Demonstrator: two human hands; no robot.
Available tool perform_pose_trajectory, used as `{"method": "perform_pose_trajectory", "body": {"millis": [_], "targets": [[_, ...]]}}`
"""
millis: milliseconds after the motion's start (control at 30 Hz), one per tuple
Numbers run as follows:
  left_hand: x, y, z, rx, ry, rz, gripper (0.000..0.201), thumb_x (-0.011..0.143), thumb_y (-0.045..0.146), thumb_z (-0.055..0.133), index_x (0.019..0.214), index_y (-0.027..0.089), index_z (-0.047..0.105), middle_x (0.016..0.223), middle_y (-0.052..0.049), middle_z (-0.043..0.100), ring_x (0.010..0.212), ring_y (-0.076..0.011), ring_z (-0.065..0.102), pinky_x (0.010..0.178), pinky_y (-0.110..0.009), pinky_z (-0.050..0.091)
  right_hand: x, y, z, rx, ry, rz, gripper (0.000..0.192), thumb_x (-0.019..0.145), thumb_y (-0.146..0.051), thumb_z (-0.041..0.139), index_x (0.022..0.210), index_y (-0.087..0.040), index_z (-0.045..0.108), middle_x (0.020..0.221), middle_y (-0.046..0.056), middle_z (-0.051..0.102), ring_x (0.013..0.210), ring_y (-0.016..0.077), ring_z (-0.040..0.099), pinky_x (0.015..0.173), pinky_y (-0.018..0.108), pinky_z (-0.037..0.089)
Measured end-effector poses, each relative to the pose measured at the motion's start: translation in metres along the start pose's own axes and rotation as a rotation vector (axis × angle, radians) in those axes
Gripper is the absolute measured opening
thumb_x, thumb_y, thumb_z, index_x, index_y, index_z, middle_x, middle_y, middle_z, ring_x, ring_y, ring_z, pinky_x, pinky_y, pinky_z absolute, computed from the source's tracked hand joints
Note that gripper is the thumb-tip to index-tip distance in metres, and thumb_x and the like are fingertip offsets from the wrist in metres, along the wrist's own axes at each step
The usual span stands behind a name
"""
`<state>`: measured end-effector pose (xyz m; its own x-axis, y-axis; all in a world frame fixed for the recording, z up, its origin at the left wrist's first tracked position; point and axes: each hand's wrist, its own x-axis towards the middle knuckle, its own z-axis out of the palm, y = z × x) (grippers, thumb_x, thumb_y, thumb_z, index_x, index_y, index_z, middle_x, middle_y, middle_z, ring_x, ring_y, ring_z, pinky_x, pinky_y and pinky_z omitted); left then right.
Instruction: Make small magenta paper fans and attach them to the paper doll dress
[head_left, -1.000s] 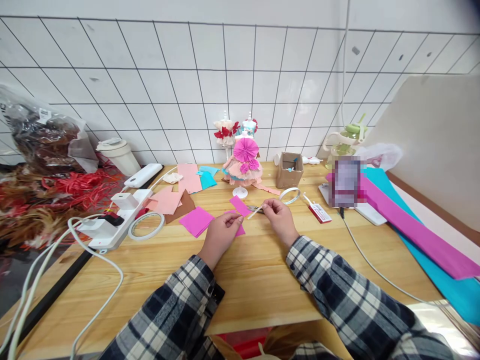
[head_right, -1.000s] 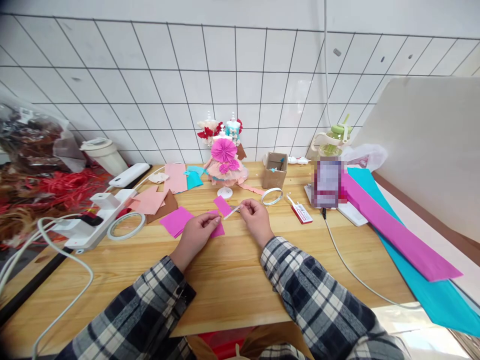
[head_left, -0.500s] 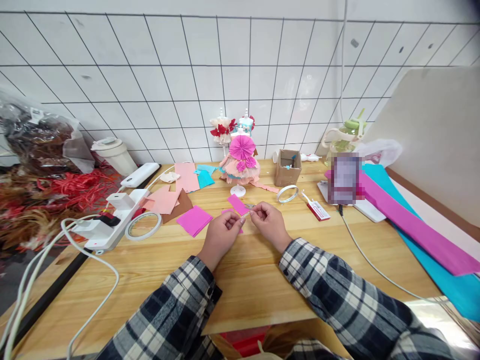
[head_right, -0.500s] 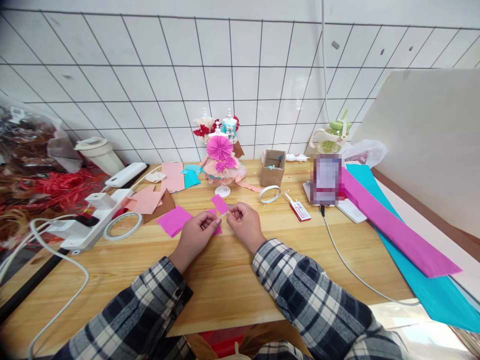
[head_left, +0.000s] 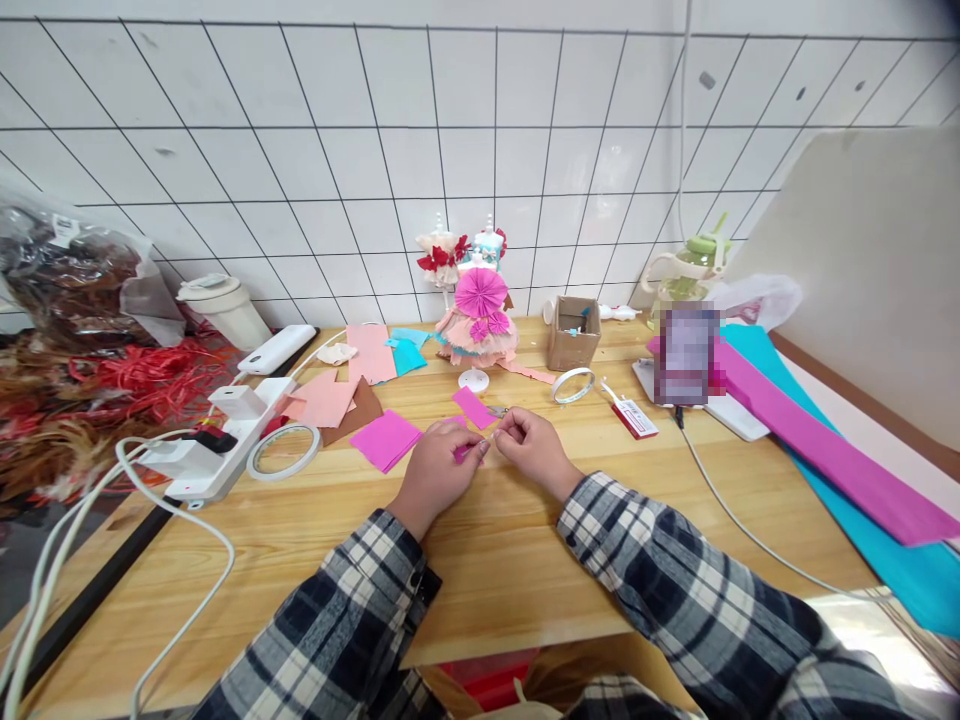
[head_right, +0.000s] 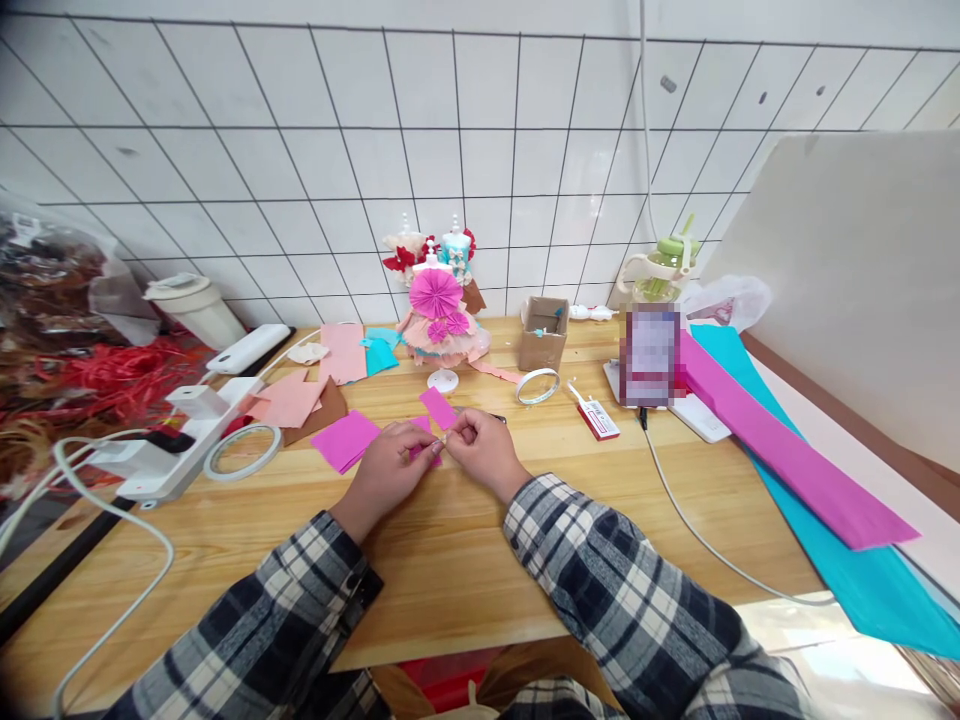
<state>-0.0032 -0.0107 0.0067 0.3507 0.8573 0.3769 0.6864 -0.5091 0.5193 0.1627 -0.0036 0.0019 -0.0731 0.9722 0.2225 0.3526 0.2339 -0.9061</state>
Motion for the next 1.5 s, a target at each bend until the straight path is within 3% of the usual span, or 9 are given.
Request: {"method": "perform_pose_trajectory", "body": {"millis": [300, 633, 833, 967, 1133, 1200, 1300, 1400, 1500], "targets": [[0.000, 0.001, -0.004, -0.038, -0.085, 0.021, 0.027, 0.089, 0.024, 0.044, 0.074, 0.019, 0.066, 0.079, -0.005, 0.066, 0.079, -0.0188, 0.057, 0.075, -0.031, 0.041, 0.001, 0.000, -0.002, -0.030, -0.020, 0.017, 0.010, 0.068, -0.027, 0.054, 0.062, -0.019, 0.051, 0.051, -0.007, 0.038, 0.049, 0.0093, 0.033, 0.047, 0.022, 0.025], [0.000, -0.002, 0.000, 0.014, -0.011, -0.073, 0.026, 0.082, 0.019, 0.047, 0.071, 0.020, 0.070, 0.080, -0.002, 0.071, 0.078, -0.0171, 0.062, 0.075, -0.028, 0.044, 0.000, 0.001, 0.001, -0.020, -0.080, -0.001, 0.007, 0.066, -0.024, 0.052, 0.062, -0.019, 0.050, 0.053, -0.007, 0.036, 0.050, 0.0089, 0.034, 0.048, 0.021, 0.025], [0.002, -0.014, -0.003, -0.150, 0.109, -0.310, 0.025, 0.081, 0.028, 0.050, 0.081, 0.020, 0.073, 0.090, -0.003, 0.073, 0.086, -0.0181, 0.064, 0.078, -0.027, 0.046, 0.001, 0.001, 0.001, 0.142, -0.092, 0.022, 0.011, 0.067, -0.027, 0.052, 0.062, -0.019, 0.048, 0.053, -0.007, 0.035, 0.049, 0.0087, 0.032, 0.047, 0.021, 0.025], [0.005, -0.013, -0.007, -0.276, 0.214, -0.436, 0.032, 0.085, 0.036, 0.046, 0.077, 0.015, 0.069, 0.077, -0.005, 0.070, 0.074, -0.0179, 0.063, 0.069, -0.027, 0.047, 0.005, 0.008, 0.000, 0.147, -0.034, 0.077, 0.013, 0.068, -0.030, 0.054, 0.063, -0.019, 0.050, 0.053, -0.007, 0.038, 0.049, 0.0087, 0.033, 0.047, 0.021, 0.026], [0.004, -0.004, -0.009, -0.381, 0.453, -0.335, 0.033, 0.080, 0.026, 0.053, 0.111, 0.017, 0.061, 0.104, -0.007, 0.065, 0.088, -0.0159, 0.059, 0.073, -0.025, 0.047, 0.010, 0.011, -0.007, -0.004, 0.158, 0.122, 0.014, 0.070, -0.032, 0.054, 0.065, -0.019, 0.053, 0.051, -0.007, 0.039, 0.049, 0.0097, 0.037, 0.048, 0.022, 0.027], [0.001, 0.001, -0.008, -0.390, 0.390, -0.327, 0.030, 0.080, 0.029, 0.056, 0.106, 0.015, 0.064, 0.089, -0.006, 0.066, 0.076, -0.0149, 0.059, 0.065, -0.024, 0.046, 0.010, 0.011, -0.009, -0.078, 0.210, 0.121, 0.015, 0.071, -0.033, 0.055, 0.066, -0.019, 0.055, 0.052, -0.007, 0.041, 0.050, 0.0101, 0.039, 0.049, 0.022, 0.029], [-0.003, 0.008, -0.007, -0.393, 0.152, -0.288, 0.028, 0.084, 0.033, 0.053, 0.098, 0.014, 0.068, 0.064, 0.000, 0.060, 0.057, -0.0126, 0.054, 0.055, -0.023, 0.042, 0.010, 0.012, -0.010, -0.160, 0.235, 0.100, 0.015, 0.073, -0.033, 0.055, 0.067, -0.019, 0.056, 0.052, -0.006, 0.043, 0.050, 0.0104, 0.040, 0.050, 0.023, 0.030], [-0.006, 0.013, -0.006, -0.380, 0.027, -0.125, 0.028, 0.087, 0.032, 0.049, 0.101, 0.017, 0.068, 0.077, -0.003, 0.065, 0.068, -0.0143, 0.058, 0.064, -0.024, 0.044, 0.009, 0.011, -0.010, -0.238, 0.241, 0.014, 0.013, 0.074, -0.030, 0.055, 0.065, -0.020, 0.055, 0.053, -0.006, 0.043, 0.052, 0.0108, 0.042, 0.051, 0.023, 0.030], [-0.006, 0.014, -0.002, -0.293, -0.094, -0.071, 0.029, 0.087, 0.035, 0.049, 0.081, 0.018, 0.072, 0.076, -0.004, 0.068, 0.069, -0.0156, 0.059, 0.066, -0.025, 0.044, 0.006, 0.008, -0.010, -0.309, 0.252, -0.089, 0.013, 0.075, -0.028, 0.055, 0.065, -0.020, 0.054, 0.056, -0.005, 0.044, 0.054, 0.0110, 0.043, 0.053, 0.023, 0.030]]}}
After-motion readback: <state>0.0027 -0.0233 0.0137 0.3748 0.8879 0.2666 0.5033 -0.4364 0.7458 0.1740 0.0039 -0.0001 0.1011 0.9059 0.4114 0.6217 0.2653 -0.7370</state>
